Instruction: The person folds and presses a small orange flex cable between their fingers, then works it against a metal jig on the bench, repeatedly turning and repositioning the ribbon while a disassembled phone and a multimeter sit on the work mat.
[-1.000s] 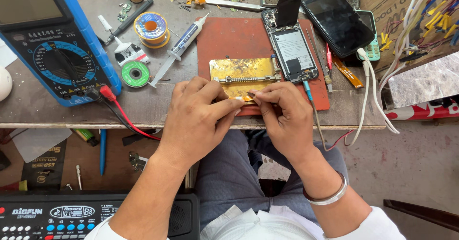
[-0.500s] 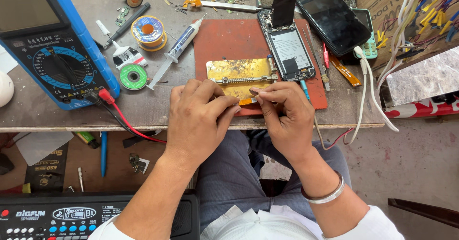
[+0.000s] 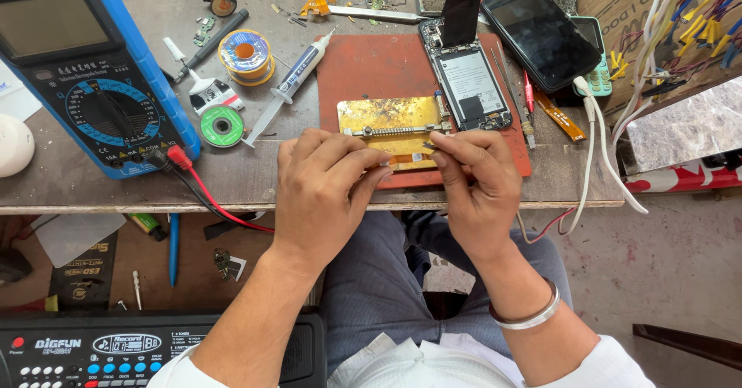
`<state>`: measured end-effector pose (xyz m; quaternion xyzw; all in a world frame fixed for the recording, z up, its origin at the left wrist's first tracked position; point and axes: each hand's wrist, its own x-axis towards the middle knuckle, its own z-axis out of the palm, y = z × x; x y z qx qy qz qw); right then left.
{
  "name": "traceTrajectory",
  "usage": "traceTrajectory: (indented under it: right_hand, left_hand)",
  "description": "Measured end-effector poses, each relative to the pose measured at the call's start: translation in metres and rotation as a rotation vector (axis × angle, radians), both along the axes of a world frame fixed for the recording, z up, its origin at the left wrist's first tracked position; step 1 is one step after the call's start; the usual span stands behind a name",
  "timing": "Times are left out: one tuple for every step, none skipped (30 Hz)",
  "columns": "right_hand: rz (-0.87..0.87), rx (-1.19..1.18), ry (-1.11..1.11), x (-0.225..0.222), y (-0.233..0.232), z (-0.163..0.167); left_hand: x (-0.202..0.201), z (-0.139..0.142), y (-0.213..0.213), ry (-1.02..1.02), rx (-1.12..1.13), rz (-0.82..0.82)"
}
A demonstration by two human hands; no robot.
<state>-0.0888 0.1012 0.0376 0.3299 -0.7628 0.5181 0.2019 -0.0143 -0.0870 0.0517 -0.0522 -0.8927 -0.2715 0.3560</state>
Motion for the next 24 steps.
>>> traceTrajectory:
  right_hand:
    - [-0.003, -0.014, 0.0, -0.001, 0.0, -0.001]
    - [0.032, -0.085, -0.072, -0.002, 0.0, -0.002]
    - [0.067, -0.156, -0.144, -0.002, 0.0, -0.003]
    - [0.102, -0.228, -0.217, -0.003, 0.0, -0.004]
    - [0.118, -0.277, -0.265, -0.002, 0.0, -0.004]
    - [0.134, -0.325, -0.313, -0.002, 0.001, -0.004]
    - [0.15, -0.372, -0.362, -0.002, 0.002, -0.004]
    - [0.154, -0.335, -0.319, -0.003, 0.003, -0.004]
    - [0.158, -0.298, -0.276, -0.004, 0.003, -0.003]
    - [0.162, -0.262, -0.232, -0.005, 0.004, -0.002]
    - [0.154, -0.195, -0.219, -0.004, 0.005, -0.001]
    - [0.144, -0.128, -0.207, -0.004, 0.006, 0.0]
    - [0.135, -0.062, -0.193, -0.003, 0.008, 0.001]
    - [0.118, -0.018, -0.18, -0.003, 0.009, 0.002]
    - [0.103, 0.026, -0.168, -0.002, 0.009, 0.003]
    - [0.088, 0.069, -0.156, -0.002, 0.009, 0.004]
    - [0.118, 0.063, -0.131, -0.002, 0.009, 0.005]
    - [0.147, 0.058, -0.107, -0.003, 0.01, 0.007]
    - [0.176, 0.054, -0.083, -0.003, 0.01, 0.008]
    - [0.186, 0.068, -0.076, -0.003, 0.009, 0.008]
    - [0.196, 0.082, -0.068, -0.003, 0.009, 0.009]
    - [0.207, 0.096, -0.061, -0.003, 0.008, 0.009]
    - [0.199, 0.113, -0.074, -0.002, 0.007, 0.008]
    - [0.191, 0.13, -0.087, -0.001, 0.005, 0.008]
  left_hand:
    - [0.0, 0.0, 0.0, 0.011, -0.006, 0.001]
    - [0.0, 0.0, 0.0, 0.016, -0.016, 0.004]
    - [0.0, 0.001, 0.0, 0.022, -0.027, 0.007]
    - [-0.001, 0.001, -0.001, 0.027, -0.038, 0.011]
    - [-0.001, 0.001, -0.001, 0.033, -0.044, 0.014]
    - [-0.001, 0.002, -0.001, 0.039, -0.051, 0.017]
    - [0.0, 0.002, 0.0, 0.045, -0.056, 0.021]
    - [0.0, 0.003, 0.0, 0.053, -0.054, 0.019]
    - [0.0, 0.003, 0.0, 0.061, -0.054, 0.018]
    - [0.0, 0.004, 0.0, 0.069, -0.054, 0.017]
    - [0.001, 0.004, 0.0, 0.082, -0.057, 0.017]
    - [0.001, 0.005, 0.001, 0.093, -0.06, 0.015]
    - [0.001, 0.006, 0.001, 0.106, -0.064, 0.013]
    - [0.001, 0.006, 0.001, 0.114, -0.066, 0.009]
    - [0.002, 0.007, 0.001, 0.121, -0.068, 0.006]
    - [0.002, 0.008, 0.001, 0.127, -0.071, 0.004]
    - [0.002, 0.008, 0.001, 0.128, -0.077, 0.006]
    - [0.002, 0.008, 0.001, 0.129, -0.082, 0.007]
    - [0.002, 0.009, 0.001, 0.129, -0.087, 0.007]
    - [0.002, 0.009, 0.001, 0.129, -0.086, -0.003]
    - [0.003, 0.009, 0.001, 0.13, -0.085, -0.012]
    - [0.003, 0.01, 0.001, 0.131, -0.085, -0.021]
    - [0.004, 0.009, 0.001, 0.142, -0.081, -0.028]
    - [0.004, 0.009, 0.002, 0.152, -0.078, -0.035]
